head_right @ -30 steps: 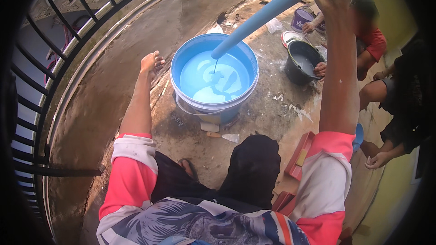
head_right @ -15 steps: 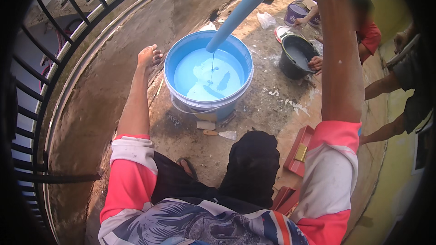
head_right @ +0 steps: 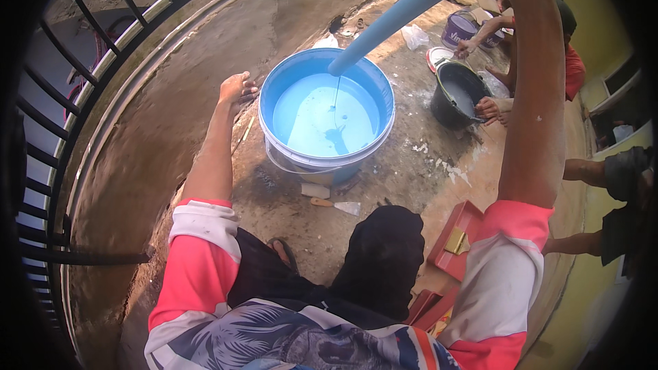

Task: The person mixes light blue paint in a bucket using a long-handled stirrer. They repeatedly stir the paint, scrape the sides of the bucket, and occasionally wipe the stirrer with their hand.

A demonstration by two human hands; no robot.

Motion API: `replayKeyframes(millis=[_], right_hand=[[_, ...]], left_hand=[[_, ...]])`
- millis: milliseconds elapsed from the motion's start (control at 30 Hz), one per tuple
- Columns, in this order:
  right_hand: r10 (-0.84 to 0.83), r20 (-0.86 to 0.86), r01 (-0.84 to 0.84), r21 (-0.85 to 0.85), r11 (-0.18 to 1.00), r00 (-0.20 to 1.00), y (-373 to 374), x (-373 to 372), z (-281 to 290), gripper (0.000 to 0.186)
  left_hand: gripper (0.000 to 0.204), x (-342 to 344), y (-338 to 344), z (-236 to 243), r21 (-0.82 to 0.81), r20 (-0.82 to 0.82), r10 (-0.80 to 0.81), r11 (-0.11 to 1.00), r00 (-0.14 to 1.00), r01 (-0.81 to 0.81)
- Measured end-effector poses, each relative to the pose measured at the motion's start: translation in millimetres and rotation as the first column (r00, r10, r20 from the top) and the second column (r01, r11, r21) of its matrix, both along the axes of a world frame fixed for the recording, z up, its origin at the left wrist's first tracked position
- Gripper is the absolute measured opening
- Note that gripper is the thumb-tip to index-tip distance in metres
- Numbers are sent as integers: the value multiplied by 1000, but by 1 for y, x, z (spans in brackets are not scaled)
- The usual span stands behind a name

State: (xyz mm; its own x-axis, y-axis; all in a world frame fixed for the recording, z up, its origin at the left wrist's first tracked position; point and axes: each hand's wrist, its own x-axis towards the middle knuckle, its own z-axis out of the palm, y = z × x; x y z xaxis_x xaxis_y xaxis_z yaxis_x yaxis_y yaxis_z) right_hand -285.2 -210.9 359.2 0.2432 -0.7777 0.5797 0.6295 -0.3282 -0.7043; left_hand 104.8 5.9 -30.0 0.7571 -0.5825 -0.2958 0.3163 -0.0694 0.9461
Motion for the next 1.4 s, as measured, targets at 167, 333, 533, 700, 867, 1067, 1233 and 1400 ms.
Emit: replayKeyframes(millis=[167,333,533,700,867,1067,1233,1400], right_hand=[[-69,45,71,-43,997,997,5,-9,-4,15],[-50,39,52,-55,997,998,2,-22,0,18],[-5,6,6,-35,999,1000,-13,-37,0,15],[170,-41,-172,-60,983,985,-44,-57,-9,16],[352,-101,-355,-22,934,931,-78,-73,-10,21],[283,-85,-287,-35,957,955,-37,-68,-16,17],[534,-122,-544,-69,836,836,-56,-79,-14,20],[186,-62,-185,23,983,981,-49,-71,-12,12]], left_hand=[[25,-15,-2,20,8,18,-213,977,977,213],[21,-27,-8,35,24,82,-282,959,956,281],[19,-30,-8,46,2,95,-285,958,954,286],[18,-30,-4,47,1,95,-309,951,946,310],[18,-13,-1,23,-36,19,-264,964,964,264],[20,-5,7,-14,122,-1,-104,987,995,103],[22,-7,12,-34,177,-14,-109,978,994,110],[21,-5,15,-46,177,-44,-68,981,997,75]])
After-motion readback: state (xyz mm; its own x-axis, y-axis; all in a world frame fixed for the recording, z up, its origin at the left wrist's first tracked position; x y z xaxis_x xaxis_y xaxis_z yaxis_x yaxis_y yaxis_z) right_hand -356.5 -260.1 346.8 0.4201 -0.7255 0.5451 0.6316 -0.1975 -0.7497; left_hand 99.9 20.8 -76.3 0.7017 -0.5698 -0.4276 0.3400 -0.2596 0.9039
